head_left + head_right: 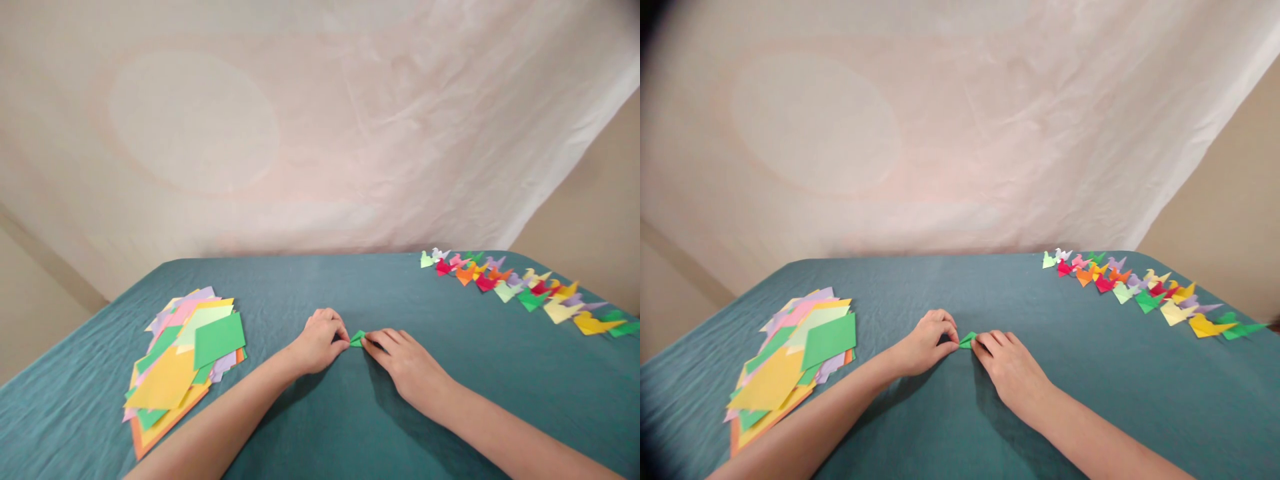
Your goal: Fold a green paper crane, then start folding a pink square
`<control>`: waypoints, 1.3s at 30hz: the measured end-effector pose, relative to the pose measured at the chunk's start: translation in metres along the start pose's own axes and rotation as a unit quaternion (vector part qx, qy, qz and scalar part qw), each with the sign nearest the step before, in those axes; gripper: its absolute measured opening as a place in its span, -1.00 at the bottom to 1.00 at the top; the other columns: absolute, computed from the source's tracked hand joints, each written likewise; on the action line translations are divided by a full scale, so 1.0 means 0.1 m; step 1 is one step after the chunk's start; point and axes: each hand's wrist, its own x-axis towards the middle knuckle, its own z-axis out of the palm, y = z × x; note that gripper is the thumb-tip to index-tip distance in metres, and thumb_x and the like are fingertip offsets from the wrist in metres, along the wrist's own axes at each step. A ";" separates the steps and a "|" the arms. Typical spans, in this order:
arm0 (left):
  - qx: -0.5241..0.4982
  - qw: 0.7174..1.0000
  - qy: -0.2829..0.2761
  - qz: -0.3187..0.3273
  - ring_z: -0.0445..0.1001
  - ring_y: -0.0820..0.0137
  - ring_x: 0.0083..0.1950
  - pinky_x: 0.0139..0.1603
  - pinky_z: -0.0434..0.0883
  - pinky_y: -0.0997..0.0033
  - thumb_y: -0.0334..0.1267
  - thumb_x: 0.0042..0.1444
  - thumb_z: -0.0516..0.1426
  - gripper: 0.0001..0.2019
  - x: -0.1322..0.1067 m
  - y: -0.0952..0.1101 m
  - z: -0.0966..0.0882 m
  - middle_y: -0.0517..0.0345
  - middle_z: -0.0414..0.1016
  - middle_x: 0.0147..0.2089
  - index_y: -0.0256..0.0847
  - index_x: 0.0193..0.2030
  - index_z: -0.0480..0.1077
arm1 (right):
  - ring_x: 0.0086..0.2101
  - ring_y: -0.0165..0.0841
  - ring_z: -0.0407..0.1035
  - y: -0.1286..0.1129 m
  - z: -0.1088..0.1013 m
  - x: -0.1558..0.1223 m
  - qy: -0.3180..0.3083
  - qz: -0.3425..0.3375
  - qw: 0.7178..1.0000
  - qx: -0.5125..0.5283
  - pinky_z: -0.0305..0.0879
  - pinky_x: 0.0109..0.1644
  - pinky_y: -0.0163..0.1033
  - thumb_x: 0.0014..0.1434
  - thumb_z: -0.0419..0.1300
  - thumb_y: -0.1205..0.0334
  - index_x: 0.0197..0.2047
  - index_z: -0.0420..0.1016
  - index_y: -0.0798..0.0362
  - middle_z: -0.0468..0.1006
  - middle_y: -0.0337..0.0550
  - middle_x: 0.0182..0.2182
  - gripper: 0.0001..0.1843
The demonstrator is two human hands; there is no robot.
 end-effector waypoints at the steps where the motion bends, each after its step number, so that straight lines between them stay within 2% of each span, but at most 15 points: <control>1: 0.002 1.000 -0.001 0.003 0.31 0.34 -0.08 0.01 0.25 0.32 -0.33 0.07 0.12 -0.93 -0.01 0.00 -0.01 0.12 0.36 -0.20 -0.21 -0.36 0.44 | -0.14 -0.26 0.26 0.00 0.00 0.00 -0.002 0.000 1.000 0.000 0.24 -0.14 -0.17 0.14 -0.02 0.52 0.06 0.32 0.13 0.41 -0.01 -0.11 -0.59; 10: 0.002 0.997 -0.033 0.069 0.28 0.35 0.00 0.07 0.23 0.31 -0.34 0.14 0.07 -0.91 -0.09 0.01 -0.14 0.09 0.32 -0.09 -0.20 -0.30 0.41 | -0.12 -0.26 0.25 0.01 0.03 -0.01 -0.001 0.000 1.000 0.004 0.24 -0.12 -0.16 0.12 0.02 0.52 0.06 0.31 0.13 0.40 -0.03 -0.10 -0.58; 15: -0.004 0.996 -0.038 0.083 0.34 0.39 -0.06 0.03 0.26 0.37 -0.35 0.15 0.07 -0.89 -0.11 0.03 -0.21 0.11 0.38 -0.14 -0.21 -0.20 0.38 | -0.12 -0.26 0.25 0.02 0.04 -0.01 0.008 -0.002 1.000 -0.002 0.24 -0.14 -0.17 0.12 0.02 0.51 0.06 0.31 0.13 0.41 -0.02 -0.11 -0.58; 22: 0.109 0.987 -0.027 0.119 0.36 0.37 -0.09 -0.05 0.30 0.37 -0.30 0.22 0.00 -0.82 -0.15 0.09 -0.16 0.11 0.40 -0.13 -0.17 -0.10 0.37 | -0.13 -0.24 0.25 0.02 0.04 -0.01 -0.003 -0.003 1.000 -0.011 0.24 -0.15 -0.16 0.13 0.01 0.51 0.07 0.30 0.15 0.41 0.00 -0.11 -0.58; 28: 0.202 0.966 -0.004 0.161 0.30 0.34 0.01 0.02 0.24 0.26 -0.29 0.27 -0.05 -0.80 -0.17 0.15 -0.09 0.10 0.40 -0.12 -0.16 -0.12 0.39 | -0.14 -0.25 0.25 0.01 0.03 0.00 0.000 -0.003 1.000 -0.009 0.23 -0.15 -0.16 0.15 -0.01 0.50 0.06 0.32 0.13 0.41 -0.02 -0.11 -0.60; 33: 0.240 0.956 -0.017 0.165 0.27 0.31 0.05 0.05 0.21 0.26 -0.31 0.23 0.01 -0.82 -0.20 0.17 -0.10 0.11 0.40 -0.12 -0.18 -0.07 0.36 | -0.14 -0.25 0.26 0.00 0.02 0.00 0.000 0.002 1.000 -0.012 0.24 -0.15 -0.17 0.15 0.01 0.50 0.05 0.33 0.15 0.42 -0.01 -0.12 -0.62; 39: 0.285 0.938 -0.032 0.195 0.24 0.26 0.10 0.08 0.17 0.21 -0.33 0.25 -0.04 -0.80 -0.21 0.20 -0.16 0.05 0.42 -0.13 -0.22 -0.09 0.37 | -0.16 -0.25 0.27 -0.01 0.00 0.01 -0.017 0.002 1.000 -0.014 0.25 -0.15 -0.16 0.15 0.02 0.49 0.05 0.33 0.16 0.41 0.00 -0.08 -0.62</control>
